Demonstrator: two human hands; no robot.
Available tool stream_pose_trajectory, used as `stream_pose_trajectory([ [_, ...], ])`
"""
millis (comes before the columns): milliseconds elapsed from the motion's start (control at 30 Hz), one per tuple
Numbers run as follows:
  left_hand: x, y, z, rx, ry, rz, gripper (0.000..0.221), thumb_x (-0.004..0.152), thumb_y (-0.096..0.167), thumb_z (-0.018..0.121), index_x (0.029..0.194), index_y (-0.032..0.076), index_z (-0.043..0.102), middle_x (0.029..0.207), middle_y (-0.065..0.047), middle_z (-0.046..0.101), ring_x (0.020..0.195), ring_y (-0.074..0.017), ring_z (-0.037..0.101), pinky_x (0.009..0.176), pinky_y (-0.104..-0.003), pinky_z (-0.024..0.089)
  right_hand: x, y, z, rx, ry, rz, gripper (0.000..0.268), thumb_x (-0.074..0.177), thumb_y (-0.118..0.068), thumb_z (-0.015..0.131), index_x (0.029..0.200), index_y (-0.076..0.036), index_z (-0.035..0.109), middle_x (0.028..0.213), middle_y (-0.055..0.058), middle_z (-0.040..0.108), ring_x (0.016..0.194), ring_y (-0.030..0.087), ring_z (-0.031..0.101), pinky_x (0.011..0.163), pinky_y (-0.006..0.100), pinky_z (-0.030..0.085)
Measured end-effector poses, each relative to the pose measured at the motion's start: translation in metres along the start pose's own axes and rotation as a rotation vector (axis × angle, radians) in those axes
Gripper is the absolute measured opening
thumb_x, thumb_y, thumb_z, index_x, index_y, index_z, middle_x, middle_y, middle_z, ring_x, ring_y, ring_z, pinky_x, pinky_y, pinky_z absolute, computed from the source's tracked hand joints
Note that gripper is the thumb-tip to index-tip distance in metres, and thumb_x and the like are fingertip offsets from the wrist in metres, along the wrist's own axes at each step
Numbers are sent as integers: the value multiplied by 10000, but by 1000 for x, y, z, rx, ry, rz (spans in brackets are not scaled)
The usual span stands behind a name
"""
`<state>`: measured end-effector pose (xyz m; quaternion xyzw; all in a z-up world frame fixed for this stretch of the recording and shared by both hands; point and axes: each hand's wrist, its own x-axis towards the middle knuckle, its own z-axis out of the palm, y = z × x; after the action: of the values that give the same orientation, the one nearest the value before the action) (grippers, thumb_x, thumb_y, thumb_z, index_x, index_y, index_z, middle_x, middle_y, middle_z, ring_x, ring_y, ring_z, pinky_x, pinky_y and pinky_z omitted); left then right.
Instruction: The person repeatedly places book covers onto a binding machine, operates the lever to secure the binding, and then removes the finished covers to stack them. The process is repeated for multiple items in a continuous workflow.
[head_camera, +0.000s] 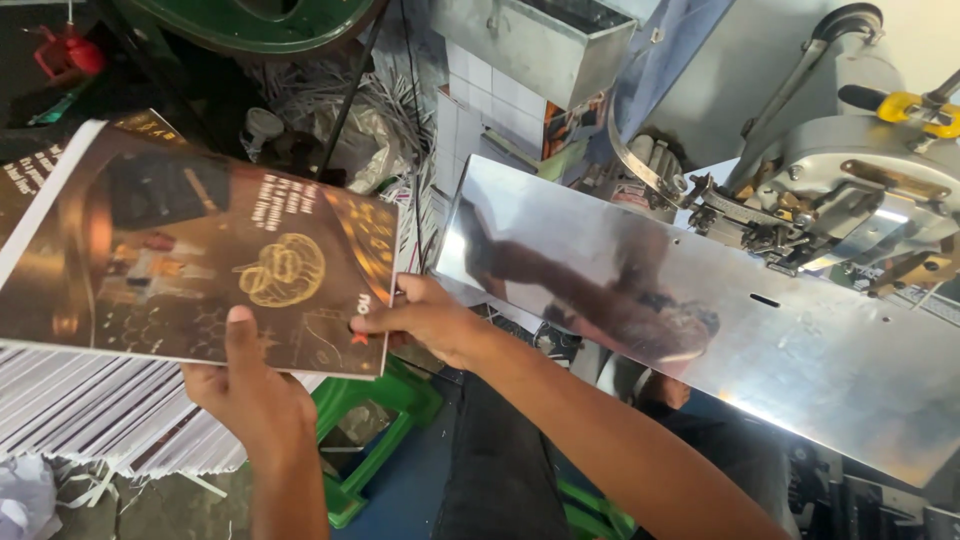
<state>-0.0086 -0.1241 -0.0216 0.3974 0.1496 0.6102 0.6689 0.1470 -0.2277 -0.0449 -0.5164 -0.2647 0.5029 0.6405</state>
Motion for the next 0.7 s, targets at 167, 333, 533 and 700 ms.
stream_pose_trajectory([
  [167,-1,-5,10,266,-180,71,323,1024,2,652,1326,-49,548,1254,-90,664,1107,-142,641,995,-266,516,-9,12,-33,-6,43,-3,619,781,-239,856,1292,-26,580,1116,121,724,965,187,717,786,293,597],
  [333,4,1,26,629,-365,19,217,1024,69,673,1213,-32,640,1012,-38,665,878,-114,571,795,-248,467,-15,21,-81,-243,407,4,1009,712,-297,873,1503,9,327,1282,168,661,1088,249,706,834,349,609],
  [533,29,5,49,868,-723,30,269,977,142,690,1182,-30,663,945,-75,727,835,-128,637,772,-272,509,-40,11,-129,-534,602,-308,1041,732,-289,880,1543,56,325,1457,181,540,1266,276,600,937,360,586],
  [700,60,-2,73,819,-1013,-222,280,927,150,686,1152,-18,676,976,-86,776,866,-110,679,777,-288,550,-80,-22,-143,-653,715,-507,1001,720,-187,885,1558,-20,364,1505,190,492,1308,282,594,977,375,587],
])
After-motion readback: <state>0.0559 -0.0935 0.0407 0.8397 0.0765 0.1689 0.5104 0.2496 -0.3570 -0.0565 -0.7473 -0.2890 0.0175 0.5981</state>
